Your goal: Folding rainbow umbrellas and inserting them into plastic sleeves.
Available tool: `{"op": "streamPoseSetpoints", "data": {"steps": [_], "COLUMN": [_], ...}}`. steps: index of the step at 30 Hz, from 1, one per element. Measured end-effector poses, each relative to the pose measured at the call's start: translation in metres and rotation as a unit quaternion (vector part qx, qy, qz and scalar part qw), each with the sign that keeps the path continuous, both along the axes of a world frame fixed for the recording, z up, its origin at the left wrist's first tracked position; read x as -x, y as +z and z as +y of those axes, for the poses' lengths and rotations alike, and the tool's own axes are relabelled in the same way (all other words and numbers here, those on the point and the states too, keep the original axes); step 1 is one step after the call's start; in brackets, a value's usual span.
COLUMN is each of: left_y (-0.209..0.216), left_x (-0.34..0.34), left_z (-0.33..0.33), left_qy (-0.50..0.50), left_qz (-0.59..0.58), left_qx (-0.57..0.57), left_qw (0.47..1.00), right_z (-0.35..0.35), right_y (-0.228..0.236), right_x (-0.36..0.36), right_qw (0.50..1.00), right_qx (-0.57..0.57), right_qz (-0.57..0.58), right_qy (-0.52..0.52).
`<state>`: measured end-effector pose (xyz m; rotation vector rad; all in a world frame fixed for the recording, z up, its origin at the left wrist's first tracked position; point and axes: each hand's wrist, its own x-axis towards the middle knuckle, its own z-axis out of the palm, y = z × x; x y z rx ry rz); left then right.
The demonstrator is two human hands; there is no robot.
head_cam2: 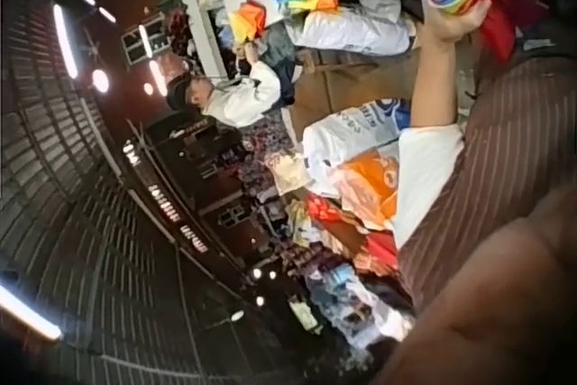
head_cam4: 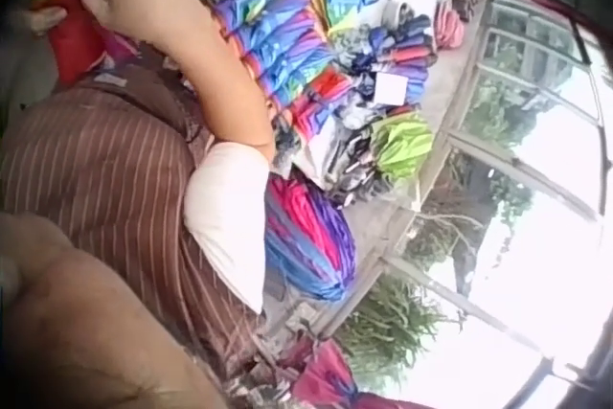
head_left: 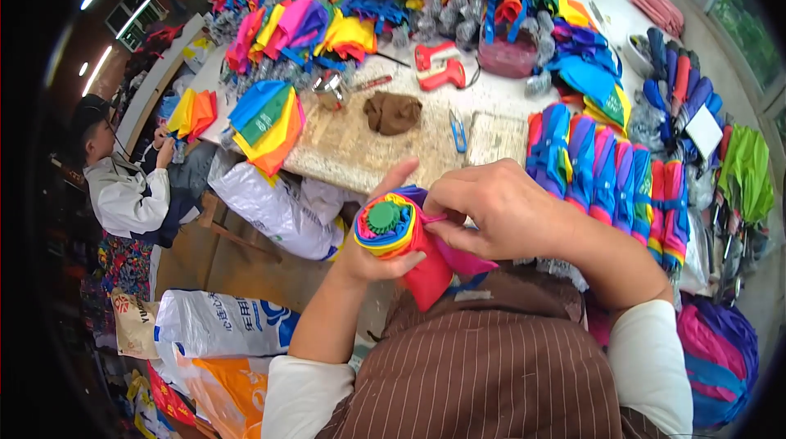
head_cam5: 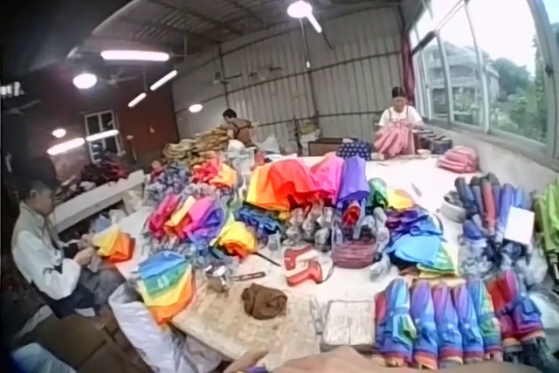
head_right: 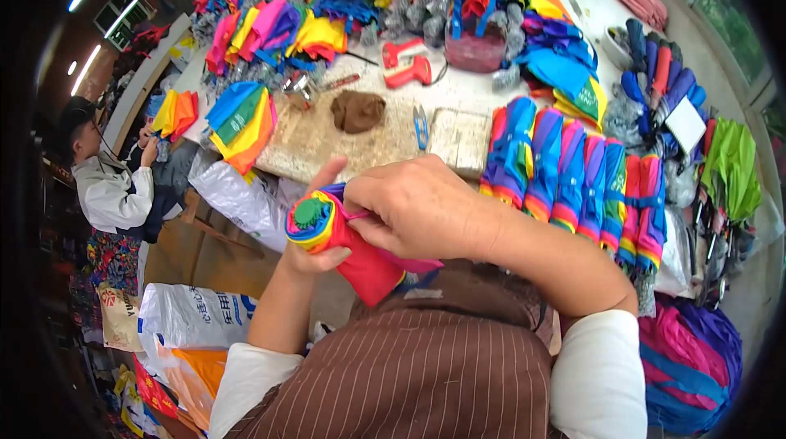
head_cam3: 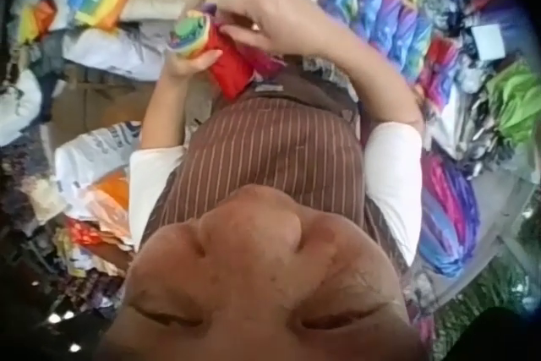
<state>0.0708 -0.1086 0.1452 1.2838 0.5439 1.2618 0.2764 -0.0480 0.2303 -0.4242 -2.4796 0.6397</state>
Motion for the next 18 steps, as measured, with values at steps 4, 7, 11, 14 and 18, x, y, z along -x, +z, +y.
{"op": "streamPoseSetpoints", "data": {"steps": [4, 7, 11, 14, 18], "left_y": [0.01, 0.03, 0.053, 0.065, 0.098], "left_x": [0.007, 0.005, -0.009, 0.008, -0.036], "left_z": [-0.014, -0.013, -0.027, -0.017, -0.024], "left_qy": [-0.042, -0.122, 0.031, 0.128, -0.081], "left_qz": [-0.018, -0.028, -0.042, 0.108, -0.213], "left_qx": [-0.031, -0.082, -0.1, -0.212, -0.195], "left_qw": [0.998, 0.989, 0.994, 0.963, 0.954], "right_z": [-0.008, 0.017, 0.023, -0.022, -0.02], "right_y": [0.031, 0.033, -0.01, -0.024, -0.031], "right_x": [0.008, 0.01, 0.009, 0.027, 0.023], "right_qw": [0.985, 0.882, 0.97, 0.921, 0.664], "right_qx": [0.11, 0.339, 0.191, 0.35, 0.585], "right_qz": [0.112, 0.306, 0.05, -0.076, -0.101], "right_qy": [0.067, 0.113, 0.14, 0.15, 0.455]}}
